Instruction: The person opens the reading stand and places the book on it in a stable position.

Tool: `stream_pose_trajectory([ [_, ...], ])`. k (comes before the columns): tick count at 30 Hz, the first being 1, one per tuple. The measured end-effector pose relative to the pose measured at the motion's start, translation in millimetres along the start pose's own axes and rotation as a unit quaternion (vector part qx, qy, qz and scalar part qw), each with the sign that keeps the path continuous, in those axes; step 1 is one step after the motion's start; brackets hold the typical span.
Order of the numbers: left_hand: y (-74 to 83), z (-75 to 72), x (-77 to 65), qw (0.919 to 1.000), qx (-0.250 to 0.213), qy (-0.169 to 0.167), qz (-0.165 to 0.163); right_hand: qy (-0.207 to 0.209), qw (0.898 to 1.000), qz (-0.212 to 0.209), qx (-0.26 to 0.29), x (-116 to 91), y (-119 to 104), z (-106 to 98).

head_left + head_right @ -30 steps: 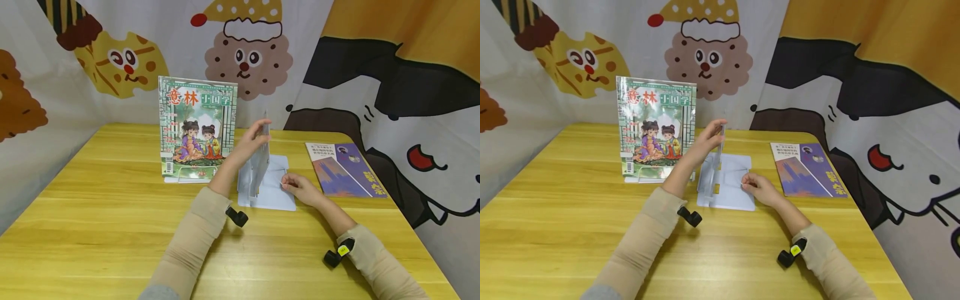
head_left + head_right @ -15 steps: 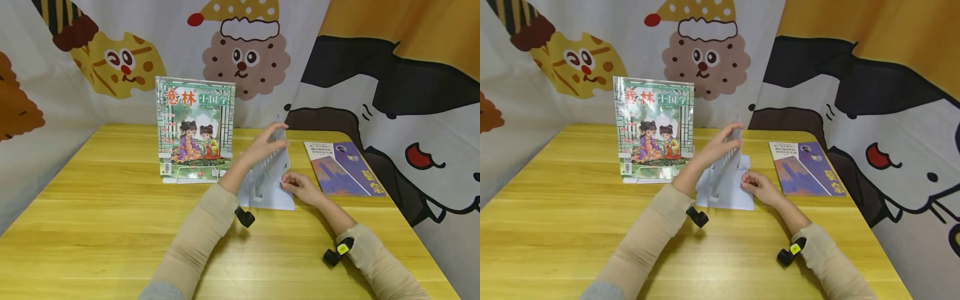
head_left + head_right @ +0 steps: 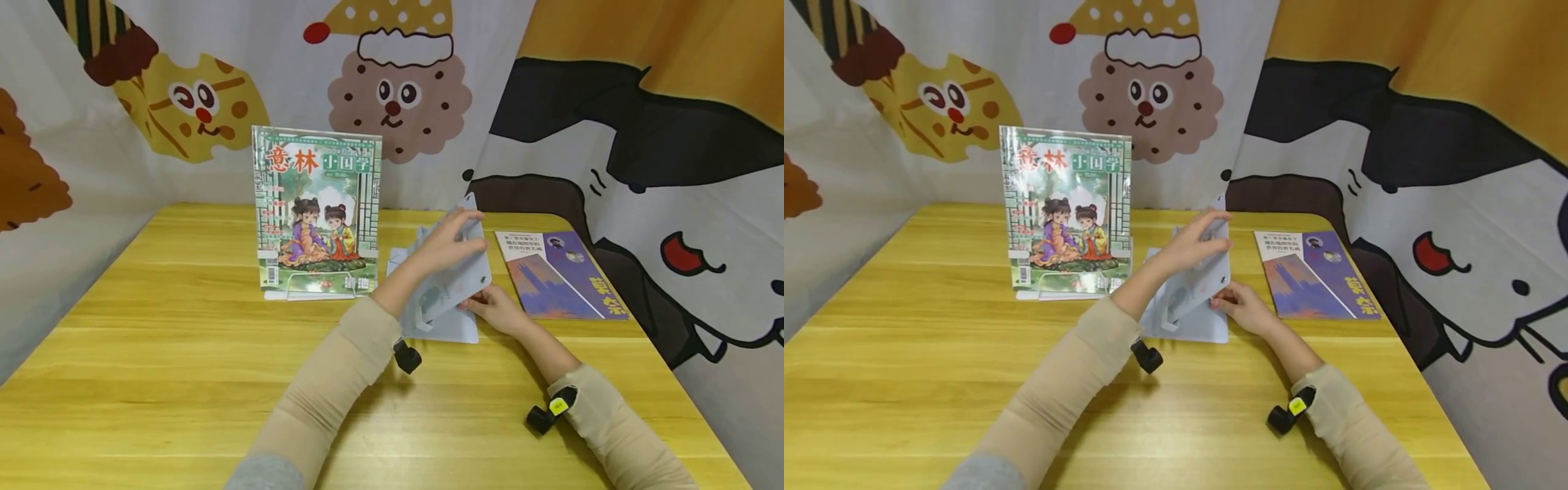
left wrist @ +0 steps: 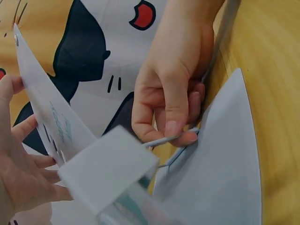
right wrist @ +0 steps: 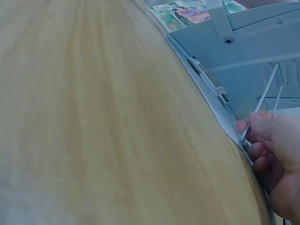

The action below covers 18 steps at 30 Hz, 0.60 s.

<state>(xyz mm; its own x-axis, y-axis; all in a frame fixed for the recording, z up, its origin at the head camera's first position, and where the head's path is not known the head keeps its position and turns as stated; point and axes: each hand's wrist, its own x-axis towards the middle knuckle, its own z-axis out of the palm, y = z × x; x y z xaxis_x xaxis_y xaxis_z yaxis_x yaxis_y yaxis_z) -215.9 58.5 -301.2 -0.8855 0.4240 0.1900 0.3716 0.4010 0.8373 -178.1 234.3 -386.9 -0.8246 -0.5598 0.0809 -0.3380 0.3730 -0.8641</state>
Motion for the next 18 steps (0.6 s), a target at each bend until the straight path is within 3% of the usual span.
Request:
stream_pose_trajectory([
  [5,-1.5,-3.0,3.0,0.9998,0.008,-0.018,0.006,0.016,1.0,0.022,-0.002,-6.2,-13.3,-0.9],
  [9,-2.7,-8.4,10.9,0.9993,0.027,-0.02,0.019,0.095,0.995,0.024,0.023,-15.0,-21.1,0.5],
  [13,-5.3,-16.2,21.8,0.9995,0.028,-0.006,0.011,0.207,0.976,-0.046,0.053,-22.1,-30.7,6.5],
  [18,-8.9,-23.2,33.9,0.9998,0.013,0.003,-0.014,0.289,0.937,-0.181,0.075,-28.5,-46.5,13.5],
])
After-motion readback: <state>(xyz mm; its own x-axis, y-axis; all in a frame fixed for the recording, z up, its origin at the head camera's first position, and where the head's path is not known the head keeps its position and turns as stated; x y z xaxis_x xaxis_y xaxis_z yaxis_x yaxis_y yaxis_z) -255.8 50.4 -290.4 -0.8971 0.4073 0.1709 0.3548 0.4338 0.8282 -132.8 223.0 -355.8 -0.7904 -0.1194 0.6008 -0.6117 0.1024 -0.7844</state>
